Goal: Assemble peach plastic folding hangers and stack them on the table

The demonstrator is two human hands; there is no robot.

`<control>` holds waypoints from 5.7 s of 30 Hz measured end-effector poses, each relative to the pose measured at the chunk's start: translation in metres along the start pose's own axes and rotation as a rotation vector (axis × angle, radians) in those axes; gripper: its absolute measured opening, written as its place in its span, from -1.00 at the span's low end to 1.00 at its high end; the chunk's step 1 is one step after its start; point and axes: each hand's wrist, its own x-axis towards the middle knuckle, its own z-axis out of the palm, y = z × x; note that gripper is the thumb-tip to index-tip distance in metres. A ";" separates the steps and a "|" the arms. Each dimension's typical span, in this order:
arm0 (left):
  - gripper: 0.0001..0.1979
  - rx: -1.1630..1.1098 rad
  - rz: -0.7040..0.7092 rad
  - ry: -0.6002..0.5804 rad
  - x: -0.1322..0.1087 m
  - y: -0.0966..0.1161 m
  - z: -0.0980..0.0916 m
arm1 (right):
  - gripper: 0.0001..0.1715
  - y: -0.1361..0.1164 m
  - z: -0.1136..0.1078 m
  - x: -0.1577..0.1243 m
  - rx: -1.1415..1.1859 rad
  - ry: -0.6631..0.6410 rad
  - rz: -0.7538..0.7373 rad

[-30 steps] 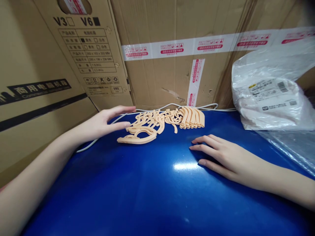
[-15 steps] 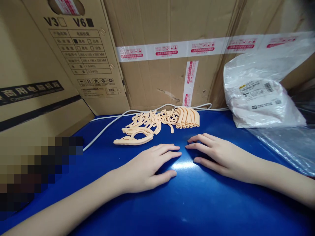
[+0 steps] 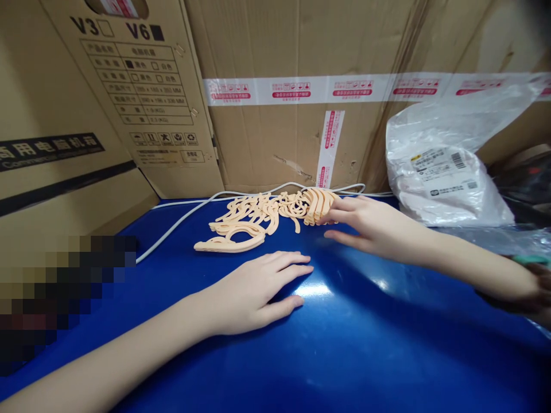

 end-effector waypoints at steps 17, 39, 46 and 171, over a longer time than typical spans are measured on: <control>-0.54 0.071 0.039 0.002 -0.001 -0.002 -0.002 | -0.70 0.025 0.040 0.101 -0.261 0.044 0.059; -0.55 0.077 0.030 -0.010 0.000 -0.001 -0.001 | -0.76 0.013 0.011 0.081 -0.071 0.114 0.173; -0.58 0.068 -0.065 0.076 0.001 0.013 -0.013 | -0.87 -0.023 -0.011 -0.010 0.116 0.166 0.087; -0.73 0.133 -0.032 0.357 0.015 0.025 0.018 | -0.71 -0.031 0.014 -0.042 1.409 -0.035 0.564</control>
